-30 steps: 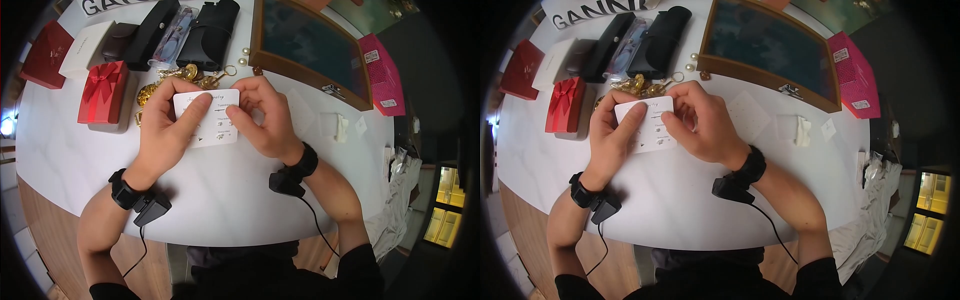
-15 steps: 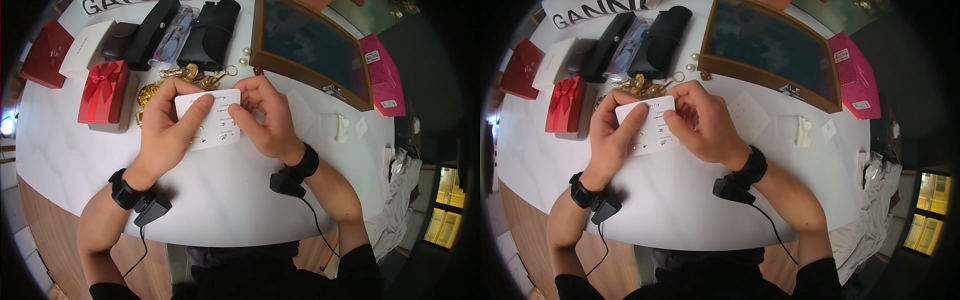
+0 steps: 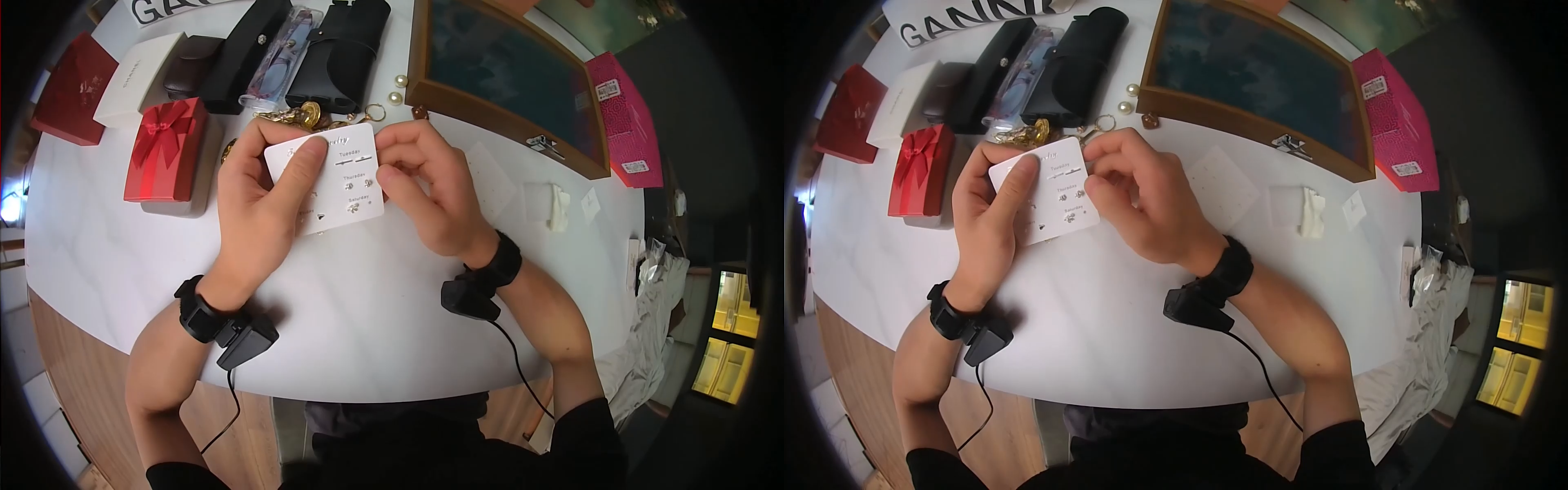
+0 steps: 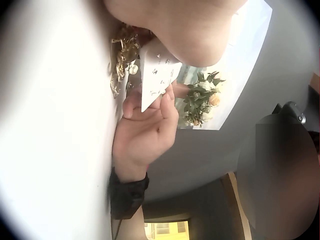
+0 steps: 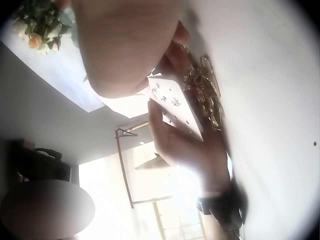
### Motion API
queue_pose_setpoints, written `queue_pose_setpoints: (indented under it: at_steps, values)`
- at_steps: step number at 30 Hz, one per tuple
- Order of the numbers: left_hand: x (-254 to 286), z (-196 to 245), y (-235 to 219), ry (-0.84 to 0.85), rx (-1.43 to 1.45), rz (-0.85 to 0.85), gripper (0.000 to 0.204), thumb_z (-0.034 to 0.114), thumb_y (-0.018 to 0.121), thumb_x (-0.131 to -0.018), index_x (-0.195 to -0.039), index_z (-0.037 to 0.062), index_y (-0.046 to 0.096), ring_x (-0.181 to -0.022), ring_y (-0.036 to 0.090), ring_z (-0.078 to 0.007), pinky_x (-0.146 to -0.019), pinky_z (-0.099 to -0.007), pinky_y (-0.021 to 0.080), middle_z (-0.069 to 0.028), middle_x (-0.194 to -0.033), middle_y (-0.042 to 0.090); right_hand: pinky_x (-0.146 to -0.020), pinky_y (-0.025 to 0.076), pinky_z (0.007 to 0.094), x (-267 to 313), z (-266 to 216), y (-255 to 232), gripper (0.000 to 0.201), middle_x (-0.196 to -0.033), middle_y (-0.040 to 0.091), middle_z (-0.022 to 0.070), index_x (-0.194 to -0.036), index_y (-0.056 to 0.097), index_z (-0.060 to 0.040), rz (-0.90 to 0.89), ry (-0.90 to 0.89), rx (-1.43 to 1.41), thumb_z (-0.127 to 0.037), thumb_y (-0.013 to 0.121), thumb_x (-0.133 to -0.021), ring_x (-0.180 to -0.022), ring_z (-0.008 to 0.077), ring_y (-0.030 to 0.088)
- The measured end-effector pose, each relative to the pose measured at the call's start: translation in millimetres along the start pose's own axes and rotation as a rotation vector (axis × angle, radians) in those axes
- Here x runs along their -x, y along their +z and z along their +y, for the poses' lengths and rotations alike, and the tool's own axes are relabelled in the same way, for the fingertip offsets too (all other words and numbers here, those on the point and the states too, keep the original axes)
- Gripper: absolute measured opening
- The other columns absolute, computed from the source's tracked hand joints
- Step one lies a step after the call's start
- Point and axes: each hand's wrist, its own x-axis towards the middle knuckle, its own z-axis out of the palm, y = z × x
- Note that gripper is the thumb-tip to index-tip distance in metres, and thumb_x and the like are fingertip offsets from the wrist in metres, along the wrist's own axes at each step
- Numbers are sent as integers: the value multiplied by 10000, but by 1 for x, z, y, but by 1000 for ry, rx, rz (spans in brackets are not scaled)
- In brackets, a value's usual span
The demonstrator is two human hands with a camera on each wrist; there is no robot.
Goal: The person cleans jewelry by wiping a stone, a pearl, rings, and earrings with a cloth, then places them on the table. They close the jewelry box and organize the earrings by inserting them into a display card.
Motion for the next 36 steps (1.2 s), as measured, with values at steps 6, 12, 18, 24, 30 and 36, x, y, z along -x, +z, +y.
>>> queue_pose_setpoints:
  at_steps: [6,12,18,24,30,36]
  values:
    - [1,-1,2,-21,124,-41,149,122,620,-1010,-1094,5,580,-864,576,-44,-753,-219,484,-30,-997,645,-652,494,235,0,2,-3,199,-848,725,79,-1091,579,27,68,47,-48,-76,635,-930,-708,94,639]
    - [-4,-12,-12,55,72,-90,240,129,499,-1048,-1234,-17,541,-935,575,-56,-814,-216,472,-30,-1051,643,-646,474,224,-2,7,-2,169,-851,717,70,-1087,567,23,243,37,-94,-71,617,-956,-717,63,604]
    - [2,-2,1,-20,127,-122,276,31,541,-1014,-1282,-34,535,-1009,602,-70,-875,-236,484,-68,-1141,674,-649,462,218,-3,6,-2,151,-861,704,61,-1088,568,19,288,45,-56,-72,606,-974,-727,57,591]
    - [-3,-1,-4,70,121,-37,276,22,571,-1004,-1269,-50,534,-1017,606,-83,-878,-241,480,-80,-1139,688,-638,474,234,-7,-2,0,127,-914,701,54,-1089,592,8,282,22,-127,-51,592,-977,-694,68,583]
    - [-9,0,-10,183,94,180,256,41,577,-1009,-1250,-30,530,-980,601,-92,-875,-241,454,-87,-1142,688,-580,456,266,-6,-3,3,140,-896,657,48,-968,713,-32,67,-148,405,36,616,-894,-687,117,589]
    - [-9,-6,-9,167,103,201,270,61,603,-1003,-1246,-19,519,-970,602,-88,-843,-235,448,-88,-1143,687,-608,488,316,-5,4,5,181,-840,615,69,-977,720,-33,-33,-315,576,39,657,-823,-684,209,602]
